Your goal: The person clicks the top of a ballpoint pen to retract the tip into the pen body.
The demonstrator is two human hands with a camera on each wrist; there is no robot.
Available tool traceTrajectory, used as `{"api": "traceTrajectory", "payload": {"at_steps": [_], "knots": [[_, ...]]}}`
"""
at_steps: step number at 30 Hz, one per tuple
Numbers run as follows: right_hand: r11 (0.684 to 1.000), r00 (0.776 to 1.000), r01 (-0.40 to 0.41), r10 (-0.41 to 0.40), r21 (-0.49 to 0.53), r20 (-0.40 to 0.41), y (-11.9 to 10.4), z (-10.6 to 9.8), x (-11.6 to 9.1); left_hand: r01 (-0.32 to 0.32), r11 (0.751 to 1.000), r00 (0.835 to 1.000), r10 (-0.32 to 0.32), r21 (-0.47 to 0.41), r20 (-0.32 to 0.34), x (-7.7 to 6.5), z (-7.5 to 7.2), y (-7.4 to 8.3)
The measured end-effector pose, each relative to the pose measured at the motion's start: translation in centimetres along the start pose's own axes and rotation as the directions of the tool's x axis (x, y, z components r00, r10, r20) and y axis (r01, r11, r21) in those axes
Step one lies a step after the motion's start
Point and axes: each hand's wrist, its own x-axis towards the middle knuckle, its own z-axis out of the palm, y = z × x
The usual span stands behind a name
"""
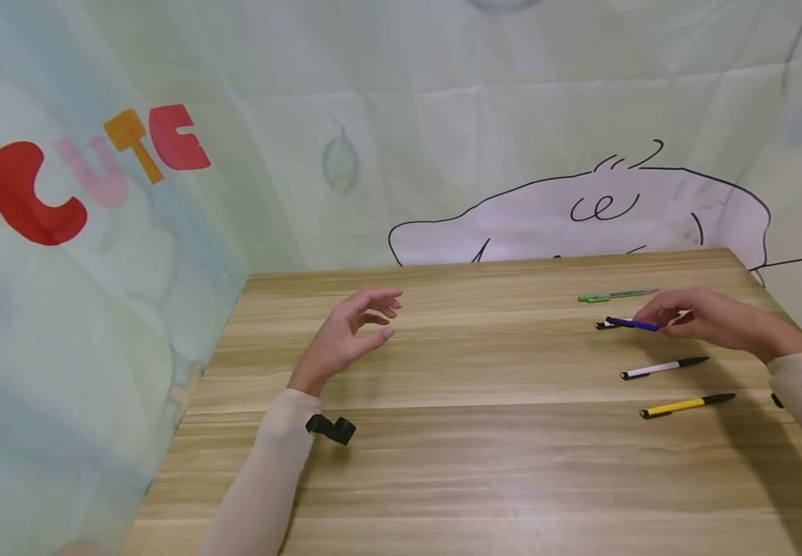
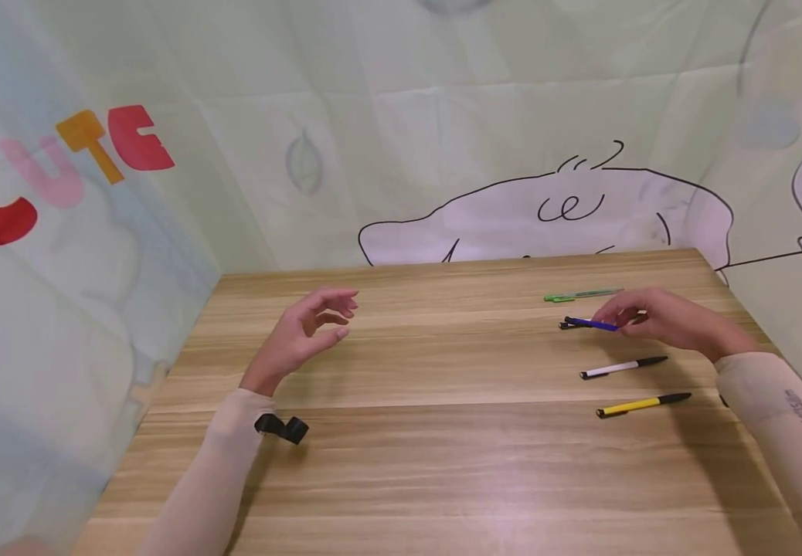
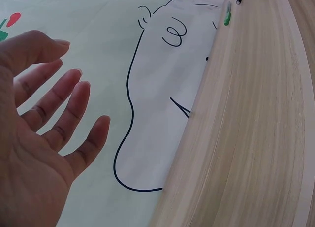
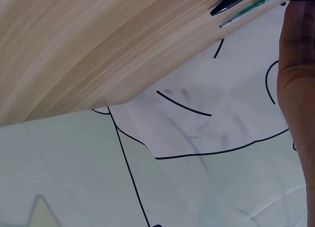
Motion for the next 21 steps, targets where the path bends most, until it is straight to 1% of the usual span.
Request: {"api": "traceTrajectory", "payload": {"at_steps": [4, 9, 12, 14, 16, 19, 21], "knots": [[1.000, 0.999, -0.005, 0.005, -0.001, 0.041, 0.5, -0.2, 0.2, -0.003, 1.000, 1.000, 0.003, 0.006, 0.006, 0.1, -0.1, -0.1], [1.000, 0.997, -0.028, 0.029, -0.007, 0.075, 1.2, -0.2, 0.4, 0.011, 1.000, 1.000, -0.011, 0.017, 0.009, 0.1, -0.1, -0.1], [1.000, 0.996, -0.016, 0.016, -0.003, 0.089, 1.7, -0.1, 0.3, 0.019, 1.000, 1.000, -0.020, 0.019, 0.008, 0.0, -0.1, -0.1], [1.000, 0.995, 0.019, -0.020, 0.008, 0.095, 2.0, 0.1, 0.3, 0.021, 1.000, 1.000, -0.021, 0.018, 0.007, 0.0, -0.1, -0.1], [0.997, 0.992, 0.076, -0.078, 0.023, 0.102, 2.4, 0.3, 0.3, 0.018, 1.000, 1.000, -0.018, 0.014, 0.007, 0.0, -0.1, -0.1], [0.986, 0.980, 0.160, -0.165, 0.051, 0.110, 3.0, 0.6, 0.4, 0.012, 1.000, 1.000, -0.012, 0.016, 0.009, 0.0, -0.1, -0.2], [0.978, 0.972, 0.197, -0.204, 0.064, 0.115, 3.3, 0.9, 0.5, 0.010, 1.000, 1.000, -0.010, 0.017, 0.010, 0.0, -0.1, -0.3]]}}
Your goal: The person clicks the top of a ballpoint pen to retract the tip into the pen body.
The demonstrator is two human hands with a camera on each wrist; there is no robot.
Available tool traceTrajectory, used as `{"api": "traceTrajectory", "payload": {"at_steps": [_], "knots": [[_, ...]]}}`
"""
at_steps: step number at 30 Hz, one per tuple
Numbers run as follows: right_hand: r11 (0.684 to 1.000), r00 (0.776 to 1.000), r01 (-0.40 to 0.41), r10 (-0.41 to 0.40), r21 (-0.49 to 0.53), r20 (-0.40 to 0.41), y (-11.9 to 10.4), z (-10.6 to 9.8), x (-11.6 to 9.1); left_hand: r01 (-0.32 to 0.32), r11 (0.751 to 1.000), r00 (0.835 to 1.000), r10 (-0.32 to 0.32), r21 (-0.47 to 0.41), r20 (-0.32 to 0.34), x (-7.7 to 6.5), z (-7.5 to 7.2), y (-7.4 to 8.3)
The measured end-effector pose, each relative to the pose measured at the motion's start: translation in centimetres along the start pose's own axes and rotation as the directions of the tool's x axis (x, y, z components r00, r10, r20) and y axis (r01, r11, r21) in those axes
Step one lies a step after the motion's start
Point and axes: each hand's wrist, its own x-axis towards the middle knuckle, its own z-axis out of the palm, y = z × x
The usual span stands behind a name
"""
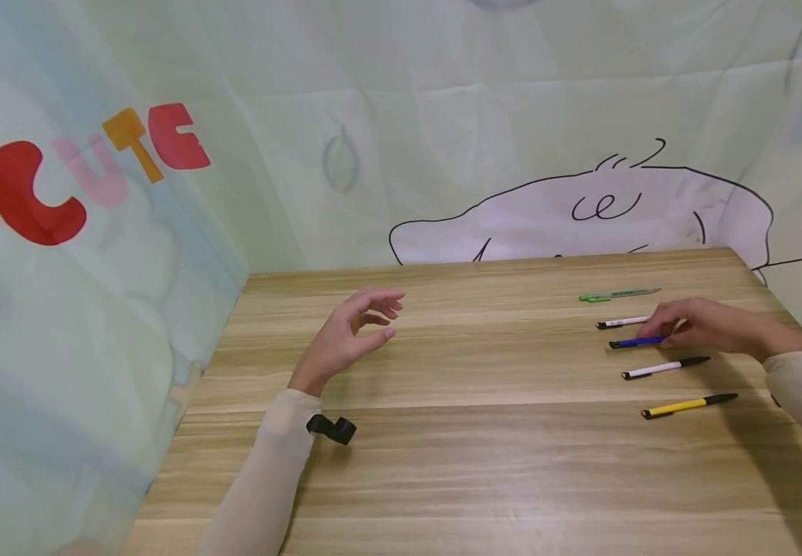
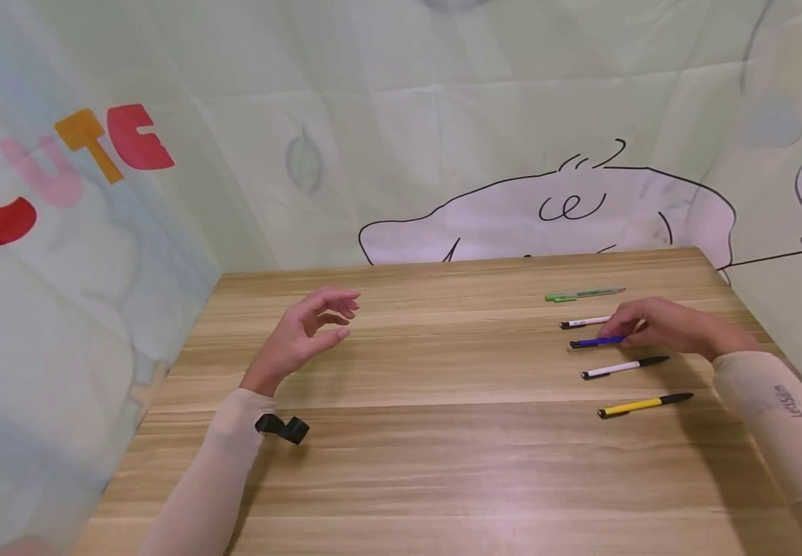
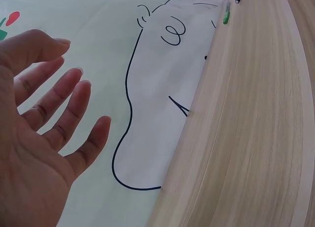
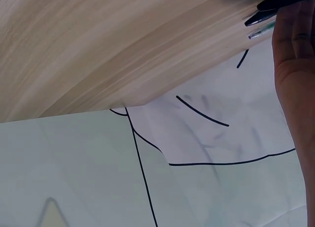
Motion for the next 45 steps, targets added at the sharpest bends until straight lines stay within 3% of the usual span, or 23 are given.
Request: {"api": "traceTrajectory", "payload": {"at_steps": [3, 10, 20, 30, 37, 40, 45], "knots": [[1.000, 1.000, 0.010, -0.010, 0.002, 0.003, 0.4, 0.3, 0.0, -0.004, 1.000, 1.000, 0.004, 0.002, 0.001, 0.0, 0.1, -0.1], [0.998, 0.998, -0.057, 0.057, -0.030, -0.006, 0.5, 0.4, -0.2, -0.016, 1.000, 1.000, 0.016, 0.006, 0.003, 0.0, 0.1, -0.2], [0.994, 0.998, -0.051, 0.047, -0.095, -0.039, 0.1, 0.2, -0.2, -0.003, 1.000, 1.000, 0.003, -0.006, 0.005, 0.0, 0.2, -0.1], [0.980, 0.980, -0.149, 0.128, -0.130, -0.155, -1.0, 0.4, -0.8, 0.003, 1.000, 1.000, -0.003, -0.013, 0.008, 0.2, 0.4, 0.1], [0.966, 0.959, -0.247, 0.231, -0.082, -0.162, -2.3, 0.8, -1.2, -0.004, 1.000, 1.000, 0.004, 0.015, 0.006, 0.5, 0.4, 0.1], [0.970, 0.963, -0.231, 0.217, -0.074, -0.159, -2.7, 1.1, -1.2, -0.013, 1.000, 1.000, 0.013, 0.015, 0.006, 0.6, 0.4, 0.1], [0.989, 0.980, -0.124, 0.110, -0.075, -0.166, -2.8, 1.5, -1.3, -0.008, 1.000, 1.000, 0.008, 0.013, 0.005, 0.7, 0.5, 0.0]]}}
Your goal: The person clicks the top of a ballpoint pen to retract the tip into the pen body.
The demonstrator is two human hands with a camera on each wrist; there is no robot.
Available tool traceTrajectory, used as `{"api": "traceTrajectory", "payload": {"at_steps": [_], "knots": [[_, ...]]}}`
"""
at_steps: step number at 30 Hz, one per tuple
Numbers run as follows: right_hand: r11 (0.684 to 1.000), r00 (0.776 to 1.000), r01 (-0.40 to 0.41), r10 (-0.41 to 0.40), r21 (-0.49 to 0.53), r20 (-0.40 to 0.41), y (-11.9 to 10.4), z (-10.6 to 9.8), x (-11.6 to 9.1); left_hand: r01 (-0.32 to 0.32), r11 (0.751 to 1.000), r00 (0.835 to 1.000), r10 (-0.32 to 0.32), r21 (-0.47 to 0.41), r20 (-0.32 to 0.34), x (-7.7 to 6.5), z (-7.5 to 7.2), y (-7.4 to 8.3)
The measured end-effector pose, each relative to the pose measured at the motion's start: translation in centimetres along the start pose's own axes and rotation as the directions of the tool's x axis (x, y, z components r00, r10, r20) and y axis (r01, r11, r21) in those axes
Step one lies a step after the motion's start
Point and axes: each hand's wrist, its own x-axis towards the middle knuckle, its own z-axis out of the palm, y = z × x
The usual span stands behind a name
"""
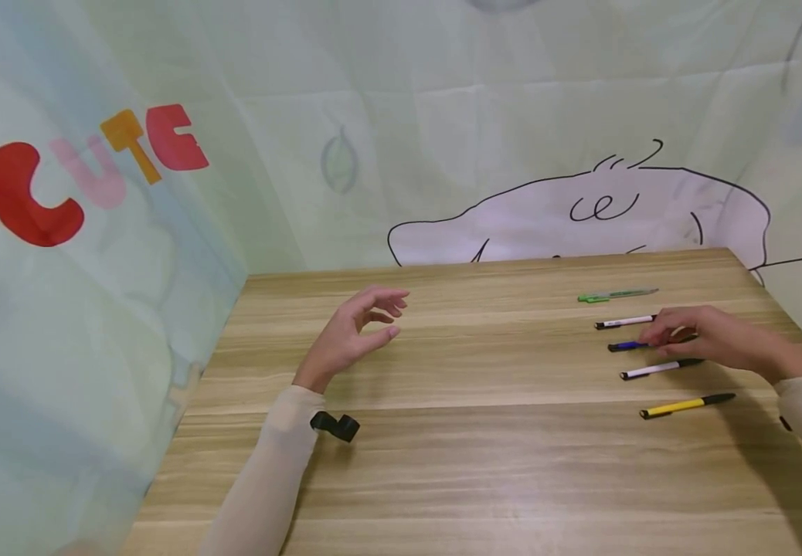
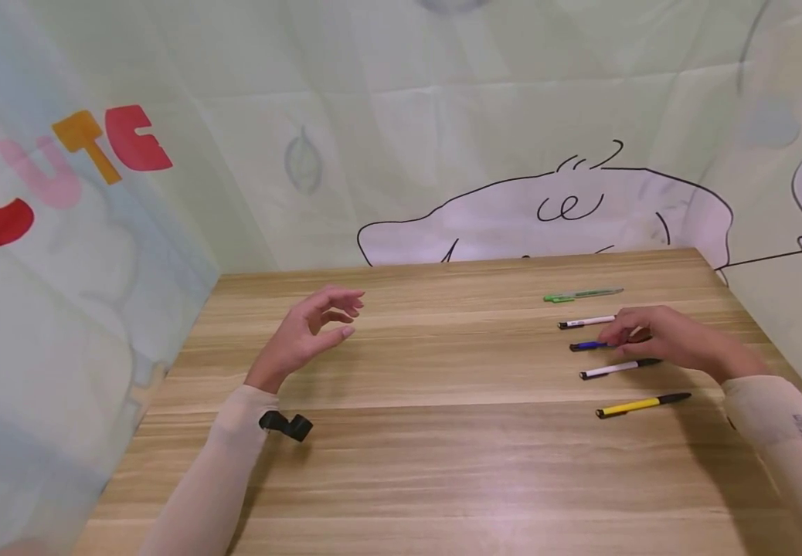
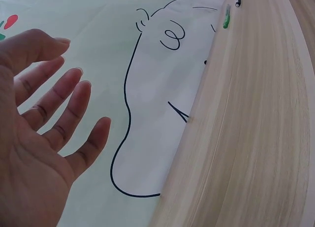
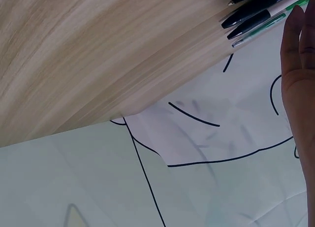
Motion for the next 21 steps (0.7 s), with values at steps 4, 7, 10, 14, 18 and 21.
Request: {"api": "traceTrajectory", "payload": {"at_steps": [4, 7, 10, 14, 18, 21], "knots": [[0.999, 0.999, 0.047, -0.047, 0.016, -0.007, -0.1, 0.2, -0.2, 0.008, 1.000, 1.000, -0.008, 0.005, -0.002, 0.1, 0.1, 0.1], [0.997, 0.998, 0.067, -0.067, 0.028, -0.003, -0.1, 0.3, -0.3, 0.008, 1.000, 1.000, -0.008, 0.010, -0.001, 0.1, 0.1, 0.2], [0.997, 0.997, 0.078, -0.078, 0.022, -0.006, -0.1, 0.5, -0.5, 0.005, 1.000, 1.000, -0.005, 0.010, 0.000, 0.2, 0.1, 0.2], [0.999, 0.999, 0.052, -0.052, -0.011, -0.017, 0.0, 0.8, -0.6, 0.005, 1.000, 1.000, -0.005, 0.012, 0.002, 0.1, 0.0, 0.0], [0.999, 0.999, 0.027, -0.028, -0.045, -0.024, 0.2, 1.2, -0.8, -0.005, 1.000, 1.000, 0.005, 0.006, 0.004, 0.1, 0.0, 0.0], [0.997, 0.999, 0.041, -0.043, -0.070, -0.028, 0.3, 1.4, -0.8, -0.008, 1.000, 1.000, 0.008, -0.004, 0.006, 0.1, 0.0, 0.1]]}}
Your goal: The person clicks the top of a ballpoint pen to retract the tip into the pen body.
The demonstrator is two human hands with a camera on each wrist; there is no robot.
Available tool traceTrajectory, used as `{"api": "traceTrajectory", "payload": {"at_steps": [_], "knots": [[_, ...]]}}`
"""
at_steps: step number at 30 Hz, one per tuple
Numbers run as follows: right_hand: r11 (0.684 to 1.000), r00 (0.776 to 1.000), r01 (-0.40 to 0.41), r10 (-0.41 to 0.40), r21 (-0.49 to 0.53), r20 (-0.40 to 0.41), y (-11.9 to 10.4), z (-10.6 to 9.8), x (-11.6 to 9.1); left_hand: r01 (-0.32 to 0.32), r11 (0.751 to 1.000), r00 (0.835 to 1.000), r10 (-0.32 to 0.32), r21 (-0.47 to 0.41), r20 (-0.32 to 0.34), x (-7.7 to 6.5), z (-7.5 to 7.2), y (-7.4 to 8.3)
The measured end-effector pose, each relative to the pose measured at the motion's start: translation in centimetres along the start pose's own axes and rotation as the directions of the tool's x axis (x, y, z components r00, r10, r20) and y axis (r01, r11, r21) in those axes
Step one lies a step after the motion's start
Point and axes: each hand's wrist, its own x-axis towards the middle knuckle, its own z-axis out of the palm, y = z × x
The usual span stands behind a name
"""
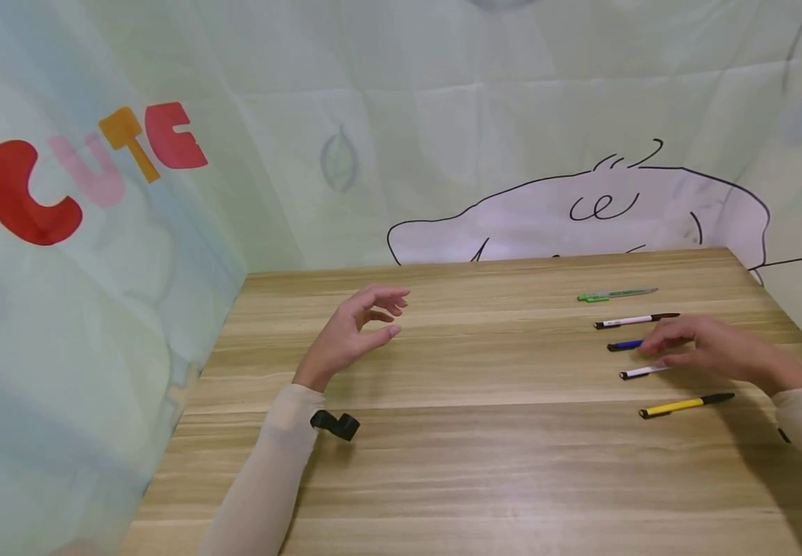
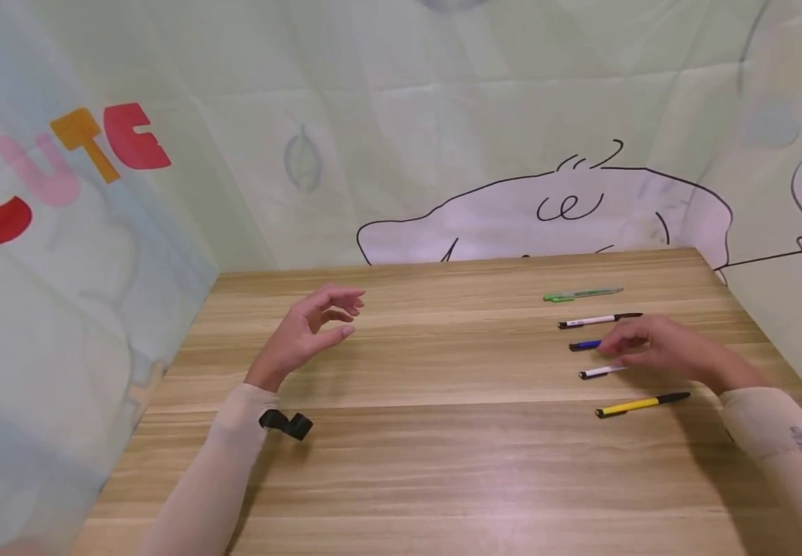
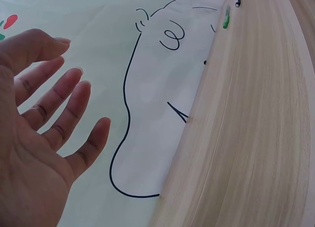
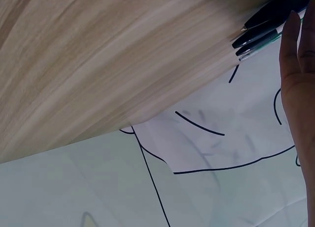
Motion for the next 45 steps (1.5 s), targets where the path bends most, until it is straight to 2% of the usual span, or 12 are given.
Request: {"api": "traceTrajectory", "payload": {"at_steps": [8, 14, 23, 28, 31, 35, 39, 45], "knots": [[0.997, 0.998, 0.045, -0.048, 0.070, 0.048, 0.3, 0.6, -0.1, 0.012, 1.000, 1.000, -0.012, 0.004, 0.002, -0.3, 0.0, -0.1], [0.997, 0.995, 0.079, -0.080, 0.023, 0.052, 0.6, 0.7, -0.2, 0.009, 1.000, 1.000, -0.009, 0.011, -0.003, -0.3, -0.2, -0.2], [0.981, 0.980, 0.191, -0.190, -0.018, 0.057, 1.4, 0.9, -0.3, 0.001, 1.000, 1.000, -0.001, -0.010, 0.011, -0.3, 0.1, -0.5], [0.982, 0.980, 0.188, -0.186, -0.030, 0.071, 1.2, 0.8, -0.2, 0.020, 1.000, 1.000, -0.020, -0.013, 0.009, -0.1, 0.4, -0.5], [0.986, 0.984, 0.164, -0.161, -0.036, 0.083, 1.1, 0.6, -0.3, 0.027, 0.999, 1.000, -0.026, -0.022, 0.007, 0.1, 0.5, 0.0], [0.989, 0.990, 0.128, -0.123, -0.077, 0.076, 0.9, 0.2, -0.3, 0.030, 0.999, 1.000, -0.030, -0.030, 0.008, 0.2, 0.7, 1.6], [0.982, 0.988, 0.151, -0.147, -0.113, 0.049, 0.5, -0.2, -0.1, 0.026, 0.999, 1.000, -0.026, -0.018, 0.011, 0.3, 0.7, 2.7], [0.974, 0.980, 0.195, -0.198, -0.119, -0.015, -0.4, -0.7, 0.4, 0.016, 1.000, 1.000, -0.016, -0.012, 0.009, 0.6, 0.8, 0.8]]}}
